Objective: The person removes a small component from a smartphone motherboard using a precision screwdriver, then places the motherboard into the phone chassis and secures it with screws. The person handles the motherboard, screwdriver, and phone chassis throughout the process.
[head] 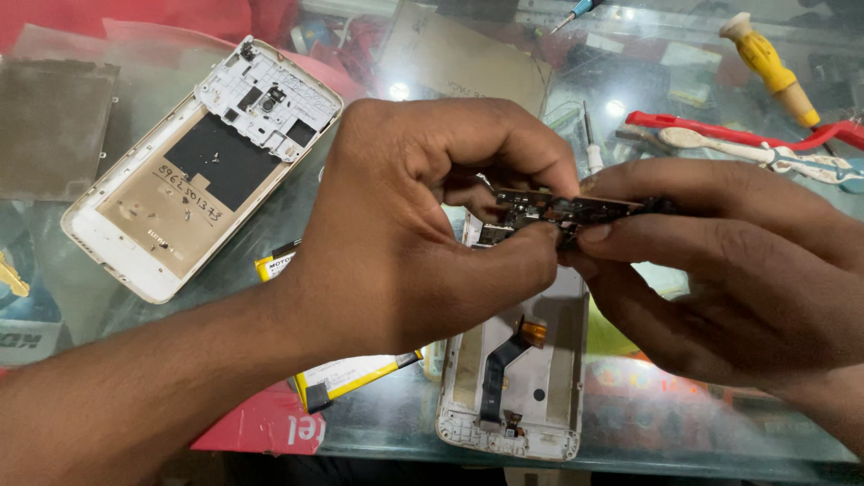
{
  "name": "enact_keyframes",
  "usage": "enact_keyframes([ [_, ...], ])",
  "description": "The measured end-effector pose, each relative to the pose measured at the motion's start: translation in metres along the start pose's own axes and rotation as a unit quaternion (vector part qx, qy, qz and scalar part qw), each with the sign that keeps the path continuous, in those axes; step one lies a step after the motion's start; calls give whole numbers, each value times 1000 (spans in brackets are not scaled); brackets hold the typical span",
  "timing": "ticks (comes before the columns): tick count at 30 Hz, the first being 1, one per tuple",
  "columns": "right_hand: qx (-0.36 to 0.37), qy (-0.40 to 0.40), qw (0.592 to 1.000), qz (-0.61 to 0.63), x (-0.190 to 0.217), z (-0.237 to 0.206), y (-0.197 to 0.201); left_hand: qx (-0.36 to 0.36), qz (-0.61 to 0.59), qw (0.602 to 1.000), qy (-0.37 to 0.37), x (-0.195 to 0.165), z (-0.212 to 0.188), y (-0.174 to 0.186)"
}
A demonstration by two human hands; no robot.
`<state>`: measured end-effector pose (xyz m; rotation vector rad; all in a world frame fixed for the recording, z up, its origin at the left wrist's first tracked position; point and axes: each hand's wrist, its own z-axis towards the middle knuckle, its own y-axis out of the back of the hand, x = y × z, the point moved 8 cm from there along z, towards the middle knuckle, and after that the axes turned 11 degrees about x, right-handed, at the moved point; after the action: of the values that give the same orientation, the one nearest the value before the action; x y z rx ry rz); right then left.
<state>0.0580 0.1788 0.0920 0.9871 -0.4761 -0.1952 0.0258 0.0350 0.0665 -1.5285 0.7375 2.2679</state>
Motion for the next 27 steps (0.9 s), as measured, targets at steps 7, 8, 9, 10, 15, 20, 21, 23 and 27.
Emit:
enact_keyframes([
  [7, -1, 14, 1000, -10, 3, 3, -1, -15, 75, 995, -58, -14, -5, 1],
  [8, -1, 16, 1000, -5, 3, 3, -1, -15, 84, 993, -76, -16, -4, 1],
  [9, 2, 19, 1000, 3, 1, 4, 0, -13, 92, 991, -94, -19, -3, 1],
  [10, 3, 21, 1000, 8, 0, 4, 0, -10, 42, 998, -54, -11, 0, 1],
  [15, -4, 34, 999, 5, -4, 2, 0, 12, -71, 997, 20, 4, 3, -2],
  [20, -5, 26, 1000, -1, -6, -2, 0, 37, -36, 998, -47, -4, -1, -3],
  [21, -5, 27, 1000, 4, -7, -2, 0, 39, -39, 997, -53, -4, -1, -3],
  [23, 5, 25, 1000, 19, -8, -2, 0, 39, -52, 997, -30, 0, -1, -1],
  [27, 14, 12, 999, 42, -10, -3, -2, 31, -77, 997, -1, 3, 0, 0],
])
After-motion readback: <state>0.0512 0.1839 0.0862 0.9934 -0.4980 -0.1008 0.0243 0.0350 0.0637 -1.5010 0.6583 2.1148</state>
